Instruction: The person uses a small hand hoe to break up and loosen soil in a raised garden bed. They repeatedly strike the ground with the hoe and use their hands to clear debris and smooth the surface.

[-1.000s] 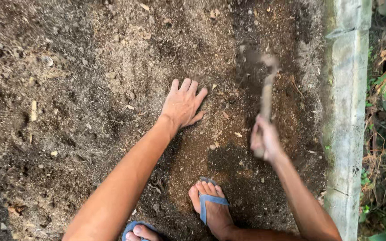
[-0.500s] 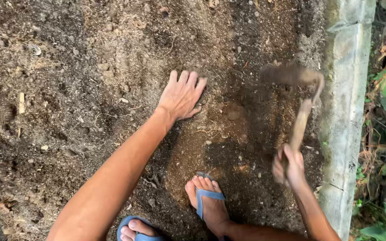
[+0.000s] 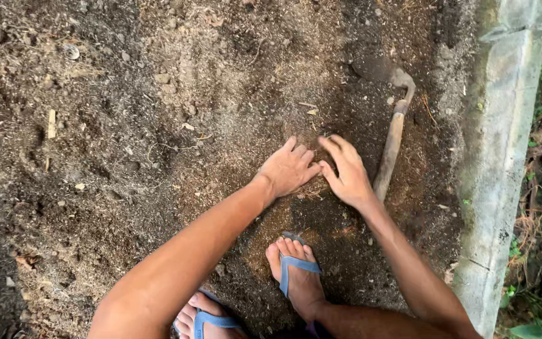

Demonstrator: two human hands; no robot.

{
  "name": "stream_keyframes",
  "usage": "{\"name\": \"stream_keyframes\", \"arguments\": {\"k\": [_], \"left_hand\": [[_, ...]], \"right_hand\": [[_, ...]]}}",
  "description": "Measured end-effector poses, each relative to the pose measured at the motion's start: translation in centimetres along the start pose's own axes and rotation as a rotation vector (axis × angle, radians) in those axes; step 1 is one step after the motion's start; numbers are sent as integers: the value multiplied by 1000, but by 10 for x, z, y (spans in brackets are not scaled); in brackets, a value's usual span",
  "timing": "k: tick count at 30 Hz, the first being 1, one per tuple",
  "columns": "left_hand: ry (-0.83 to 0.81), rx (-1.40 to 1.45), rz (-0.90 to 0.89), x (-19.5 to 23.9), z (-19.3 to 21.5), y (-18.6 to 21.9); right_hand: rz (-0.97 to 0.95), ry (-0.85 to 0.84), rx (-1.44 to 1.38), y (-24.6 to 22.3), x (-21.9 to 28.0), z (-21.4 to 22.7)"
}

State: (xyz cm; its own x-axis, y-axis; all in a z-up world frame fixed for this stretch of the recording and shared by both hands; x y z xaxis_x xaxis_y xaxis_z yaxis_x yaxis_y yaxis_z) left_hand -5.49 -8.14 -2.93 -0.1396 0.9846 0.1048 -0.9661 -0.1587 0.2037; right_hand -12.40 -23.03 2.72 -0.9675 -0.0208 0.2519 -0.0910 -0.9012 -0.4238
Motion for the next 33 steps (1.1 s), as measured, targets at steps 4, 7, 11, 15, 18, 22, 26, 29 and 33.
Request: {"name": "stream_keyframes", "arguments": {"k": [4,7,11,15,18,22,26,29,33], "left_hand": [[201,-18,-15,15,0,-11],[46,14,-41,20,-9,-5],[148,6,61,31,-6,-8],[331,1,176,31,2,-5],[194,21,140,23,0,-3],[41,-44,16,25,-4,-11],[249,-61,-21,38,2,-13],[273,-52,-43,49,3,-16],[316,15,-54,63,6,-19]], "right_hand": [[49,-85,-34,-9,18,-18],[-39,-88,-37,-1,41,-13],[-161,28,-139,2,29,-12],[-81,32,-69,5,15,-23],[-193,52,-341,24,16,-32],[-246,212,-695,53,15,-39],[-425,235,-809,66,21,-43],[-539,264,-1051,61,22,-43],[-638,259,-1143,50,18,-38]]}}
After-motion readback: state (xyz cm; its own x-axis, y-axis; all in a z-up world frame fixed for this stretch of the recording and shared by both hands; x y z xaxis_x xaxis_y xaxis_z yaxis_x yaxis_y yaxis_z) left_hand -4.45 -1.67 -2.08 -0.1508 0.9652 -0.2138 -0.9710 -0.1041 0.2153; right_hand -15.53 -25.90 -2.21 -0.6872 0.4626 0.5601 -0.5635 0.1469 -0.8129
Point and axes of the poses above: each hand's wrist, its own x-axis away from the middle knuckle, its own z-axis out of the back of the hand, y = z × x, the point moved 3 cm from there along -x, towards the middle knuckle, and after that the axes turned 5 degrees about -x, right-handed, at the moved point
